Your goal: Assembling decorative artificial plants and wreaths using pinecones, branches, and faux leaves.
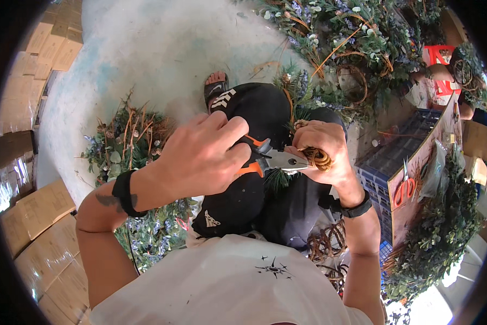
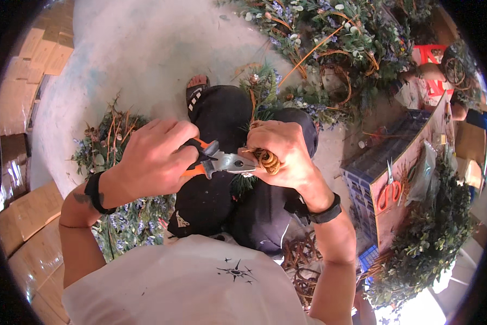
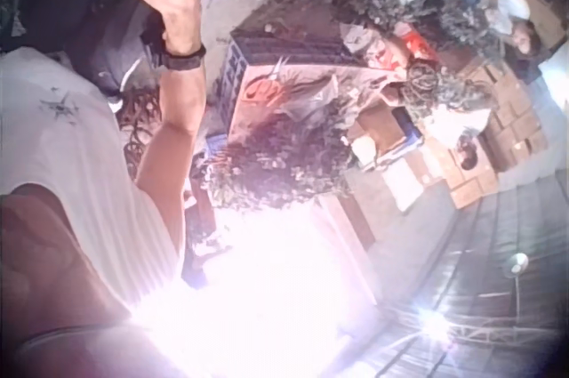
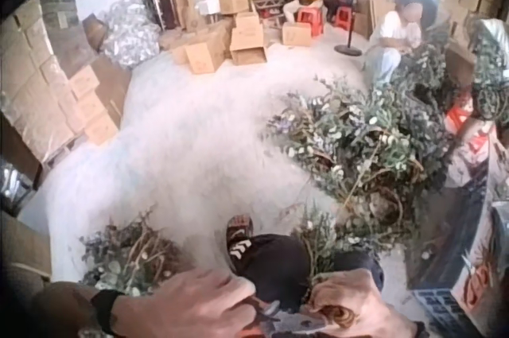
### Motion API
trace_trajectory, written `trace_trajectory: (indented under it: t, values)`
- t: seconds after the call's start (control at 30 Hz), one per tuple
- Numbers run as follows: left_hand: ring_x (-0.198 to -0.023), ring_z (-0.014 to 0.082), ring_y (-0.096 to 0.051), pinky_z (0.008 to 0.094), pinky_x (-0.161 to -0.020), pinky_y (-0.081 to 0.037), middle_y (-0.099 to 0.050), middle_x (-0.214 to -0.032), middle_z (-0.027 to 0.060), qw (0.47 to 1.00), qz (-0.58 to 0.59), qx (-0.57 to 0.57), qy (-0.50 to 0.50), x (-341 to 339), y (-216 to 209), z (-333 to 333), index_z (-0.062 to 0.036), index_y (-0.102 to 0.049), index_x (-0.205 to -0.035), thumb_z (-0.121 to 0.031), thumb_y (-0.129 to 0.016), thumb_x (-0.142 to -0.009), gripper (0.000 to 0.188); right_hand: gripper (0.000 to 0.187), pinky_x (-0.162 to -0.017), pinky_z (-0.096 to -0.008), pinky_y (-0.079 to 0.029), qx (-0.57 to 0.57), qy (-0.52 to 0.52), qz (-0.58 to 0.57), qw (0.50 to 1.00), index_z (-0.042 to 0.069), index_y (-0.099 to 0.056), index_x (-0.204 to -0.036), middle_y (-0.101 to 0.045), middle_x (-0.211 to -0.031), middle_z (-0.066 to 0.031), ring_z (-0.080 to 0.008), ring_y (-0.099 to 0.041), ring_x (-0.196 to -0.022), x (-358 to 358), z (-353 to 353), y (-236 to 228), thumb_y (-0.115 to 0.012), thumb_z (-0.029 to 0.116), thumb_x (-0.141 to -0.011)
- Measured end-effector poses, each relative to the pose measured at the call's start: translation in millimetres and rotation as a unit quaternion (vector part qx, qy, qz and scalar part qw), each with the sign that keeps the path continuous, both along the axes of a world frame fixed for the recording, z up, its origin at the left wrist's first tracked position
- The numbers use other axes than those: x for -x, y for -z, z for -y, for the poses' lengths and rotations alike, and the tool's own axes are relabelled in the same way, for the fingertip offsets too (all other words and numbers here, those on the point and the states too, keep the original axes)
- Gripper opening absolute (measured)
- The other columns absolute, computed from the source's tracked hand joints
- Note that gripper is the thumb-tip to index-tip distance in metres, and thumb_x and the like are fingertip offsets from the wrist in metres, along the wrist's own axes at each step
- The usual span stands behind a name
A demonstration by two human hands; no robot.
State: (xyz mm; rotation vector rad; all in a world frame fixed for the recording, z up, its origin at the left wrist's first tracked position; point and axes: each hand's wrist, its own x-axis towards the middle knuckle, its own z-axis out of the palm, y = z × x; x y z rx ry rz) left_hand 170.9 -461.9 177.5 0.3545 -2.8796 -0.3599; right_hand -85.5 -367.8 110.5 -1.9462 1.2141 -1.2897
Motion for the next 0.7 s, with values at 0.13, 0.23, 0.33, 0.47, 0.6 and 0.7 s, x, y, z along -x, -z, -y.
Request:
trace_trajectory:
  t: [0.13,0.23,0.33,0.47,0.6,0.7]
  values:
    - [-0.074,0.0250,-0.059,0.0371,-0.060,-0.049,-0.058,-0.093,0.0080,1.000,-0.013,-0.003,-0.011,-16,-6,14,-0.0028,-0.059,-0.067,-0.016,-0.078,-0.059,0.024,0.025,-0.054,-0.0372,-0.048,0.009,-0.002,-0.001,1.000,0.007,-0.059,-0.080,-0.060,-0.068,-0.0081,-0.0294,-0.060,-0.059,2,0,-2,-0.082,0.001,-0.071]
    - [-0.073,0.0244,-0.059,0.0371,-0.059,-0.048,-0.059,-0.092,0.0068,0.999,-0.027,0.016,-0.013,-14,0,22,-0.0028,-0.059,-0.066,-0.011,-0.075,-0.059,0.020,0.025,-0.054,-0.0372,-0.047,0.009,0.024,-0.012,1.000,0.006,-0.060,-0.082,-0.060,-0.068,-0.0083,-0.0286,-0.061,-0.059,-2,0,4,-0.082,0.003,-0.072]
    - [-0.075,0.0247,-0.060,0.0376,-0.059,-0.049,-0.059,-0.093,0.0063,0.999,-0.040,0.022,-0.025,-17,6,16,-0.0032,-0.059,-0.065,-0.012,-0.074,-0.061,0.018,0.034,-0.069,-0.0414,-0.057,0.039,0.034,-0.032,0.998,0.004,-0.065,-0.093,-0.068,-0.084,-0.0118,-0.0334,-0.069,-0.077,-3,-7,0,-0.090,0.017,-0.075]
    - [-0.076,0.0252,-0.059,0.0381,-0.059,-0.049,-0.059,-0.094,0.0060,0.998,-0.058,0.019,-0.011,-20,6,14,-0.0041,-0.057,-0.063,-0.013,-0.074,-0.062,0.019,0.050,-0.079,-0.0450,-0.060,0.114,0.104,-0.080,0.985,0.005,-0.065,-0.102,-0.069,-0.089,-0.0117,-0.0347,-0.070,-0.083,-10,-24,-6,-0.089,0.040,-0.076]
    - [-0.075,0.0255,-0.058,0.0383,-0.059,-0.049,-0.058,-0.095,0.0062,0.998,-0.040,0.038,-0.007,-18,6,22,-0.0043,-0.055,-0.063,-0.014,-0.073,-0.060,0.020,0.062,-0.078,-0.0460,-0.060,0.144,0.167,-0.220,0.950,0.005,-0.064,-0.104,-0.067,-0.085,-0.0080,-0.0309,-0.068,-0.073,-7,-31,-7,-0.081,0.059,-0.078]
    - [-0.075,0.0262,-0.058,0.0381,-0.059,-0.049,-0.058,-0.095,0.0070,0.998,-0.044,0.036,0.011,-15,6,27,-0.0045,-0.054,-0.063,-0.014,-0.072,-0.058,0.021,0.047,-0.071,-0.0415,-0.060,0.210,0.182,-0.239,0.931,0.006,-0.063,-0.099,-0.063,-0.079,-0.0055,-0.0262,-0.062,-0.062,-6,-23,-8,-0.080,0.048,-0.084]
